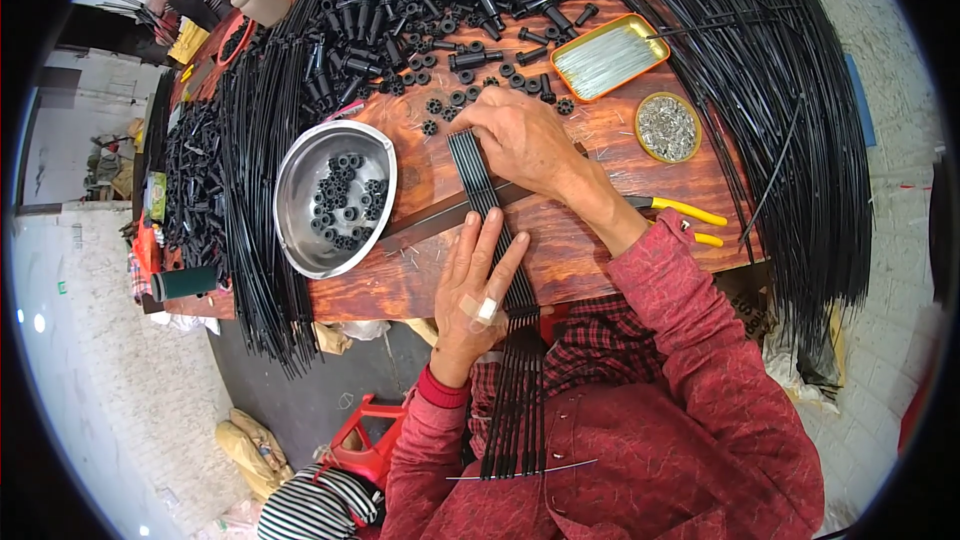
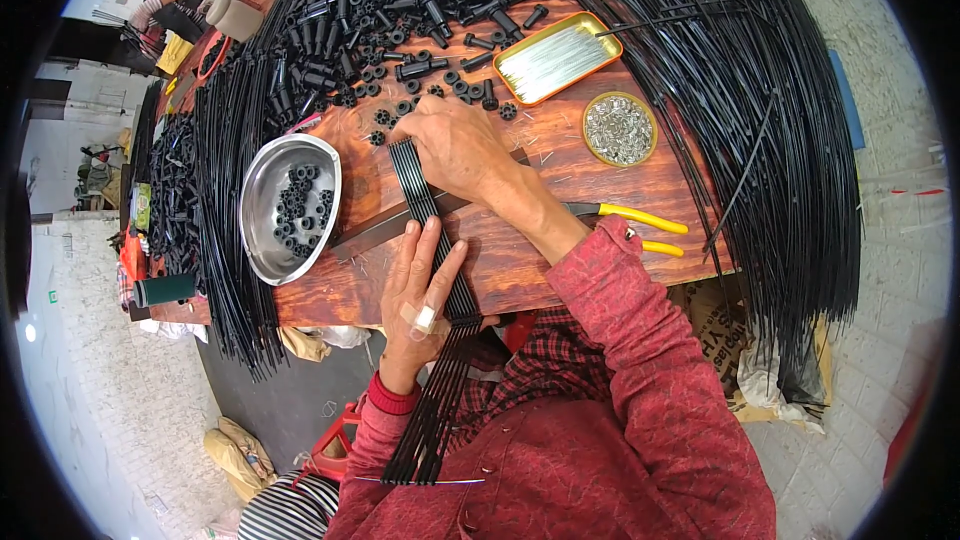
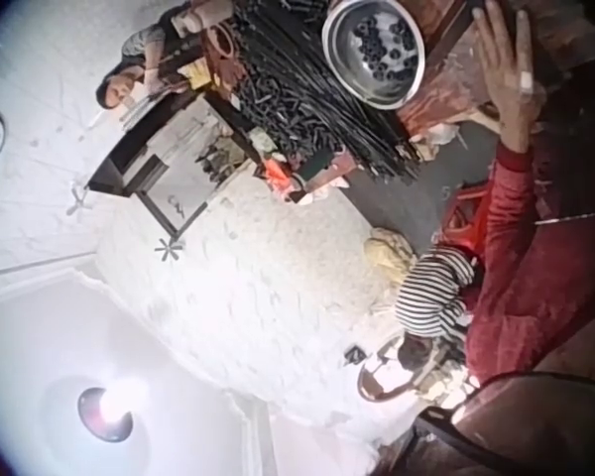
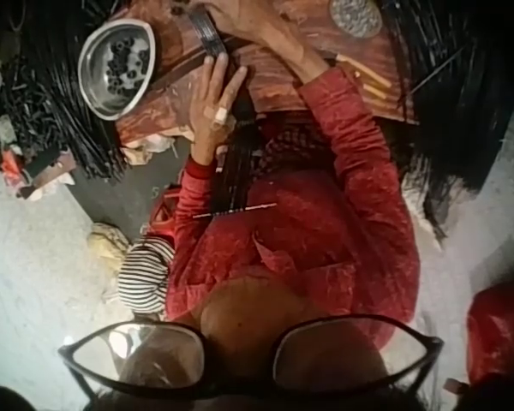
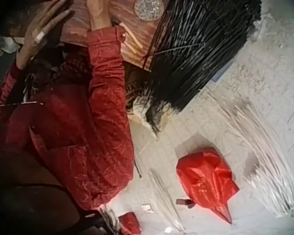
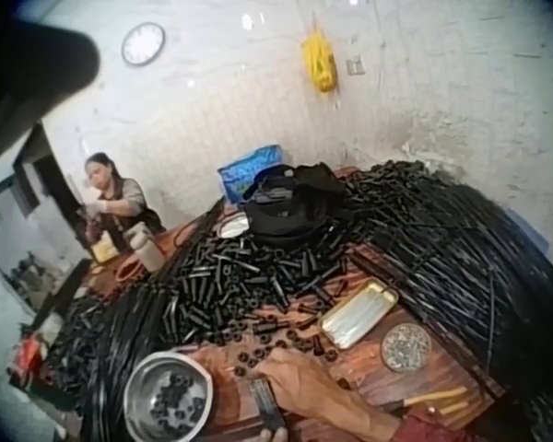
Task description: Assembling black plastic components into bundles by attaching connectors and placing them into a circular holder.
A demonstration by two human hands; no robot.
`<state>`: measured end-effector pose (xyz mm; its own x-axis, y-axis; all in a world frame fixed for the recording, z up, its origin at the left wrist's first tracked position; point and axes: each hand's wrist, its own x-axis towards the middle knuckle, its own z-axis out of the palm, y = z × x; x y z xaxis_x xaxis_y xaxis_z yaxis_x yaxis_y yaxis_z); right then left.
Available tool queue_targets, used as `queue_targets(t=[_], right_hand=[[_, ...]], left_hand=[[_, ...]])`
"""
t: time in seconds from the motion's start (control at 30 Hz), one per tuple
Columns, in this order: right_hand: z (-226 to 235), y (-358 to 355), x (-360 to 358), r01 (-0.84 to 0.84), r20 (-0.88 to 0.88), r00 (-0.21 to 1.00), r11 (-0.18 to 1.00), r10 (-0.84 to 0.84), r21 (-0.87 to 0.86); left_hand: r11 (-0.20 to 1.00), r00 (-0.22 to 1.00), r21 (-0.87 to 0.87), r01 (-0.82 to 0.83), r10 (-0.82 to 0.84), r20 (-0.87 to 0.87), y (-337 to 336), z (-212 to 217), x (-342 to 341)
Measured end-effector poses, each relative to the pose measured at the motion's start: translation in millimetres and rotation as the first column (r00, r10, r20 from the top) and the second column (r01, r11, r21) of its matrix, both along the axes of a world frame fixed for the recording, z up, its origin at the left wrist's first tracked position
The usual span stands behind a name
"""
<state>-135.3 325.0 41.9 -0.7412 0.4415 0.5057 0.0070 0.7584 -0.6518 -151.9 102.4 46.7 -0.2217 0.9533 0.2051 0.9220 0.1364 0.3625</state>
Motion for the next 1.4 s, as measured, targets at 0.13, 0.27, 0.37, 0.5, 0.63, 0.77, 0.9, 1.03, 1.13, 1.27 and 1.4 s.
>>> queue_targets(t=[0.13,0.27,0.37,0.5,0.63,0.77,0.9,1.03,1.13,1.27,1.4], right_hand=[[-2,1,0,0.016,-0.010,1.000,0.999,-0.015,0.042],[-1,-3,-1,0.015,0.041,0.999,1.000,-0.016,0.010],[-5,-5,-4,-0.014,0.025,1.000,1.000,0.014,0.008],[-5,-4,-9,-0.082,-0.089,0.993,0.996,0.079,-0.035],[3,5,-6,-0.024,-0.170,0.985,0.999,0.018,-0.036],[7,15,0,0.058,-0.176,0.982,0.997,-0.067,-0.060],[5,18,10,0.091,-0.203,0.972,0.988,-0.115,-0.123],[19,6,25,-0.011,-0.244,0.966,0.932,-0.084,-0.361],[16,-1,35,-0.001,-0.217,0.974,0.955,-0.067,-0.296],[6,-4,43,-0.022,-0.159,0.987,0.985,-0.006,-0.169],[10,-7,46,-0.080,-0.071,0.995,0.958,0.063,-0.276]], left_hand=[[1.000,0.999,-0.010,0.020,-0.020,-0.045,0,-1,-2],[1.000,0.999,-0.004,0.018,-0.019,-0.027,-1,0,-1],[1.000,0.999,-0.023,0.016,-0.015,0.050,0,4,0],[1.000,0.998,-0.020,0.012,-0.011,0.058,1,6,1],[1.000,0.999,-0.010,0.011,-0.010,0.052,-1,8,1],[1.000,1.000,-0.005,0.022,-0.022,0.000,-1,8,4],[0.999,0.999,0.046,0.018,-0.021,0.051,-1,9,20],[0.998,1.000,0.064,0.005,-0.005,0.002,-19,2,43],[0.998,1.000,0.064,-0.003,0.005,-0.029,-24,-1,47],[0.998,1.000,0.058,-0.003,0.004,-0.014,-26,0,53],[0.999,1.000,0.052,-0.004,0.005,-0.017,-33,-2,61]])
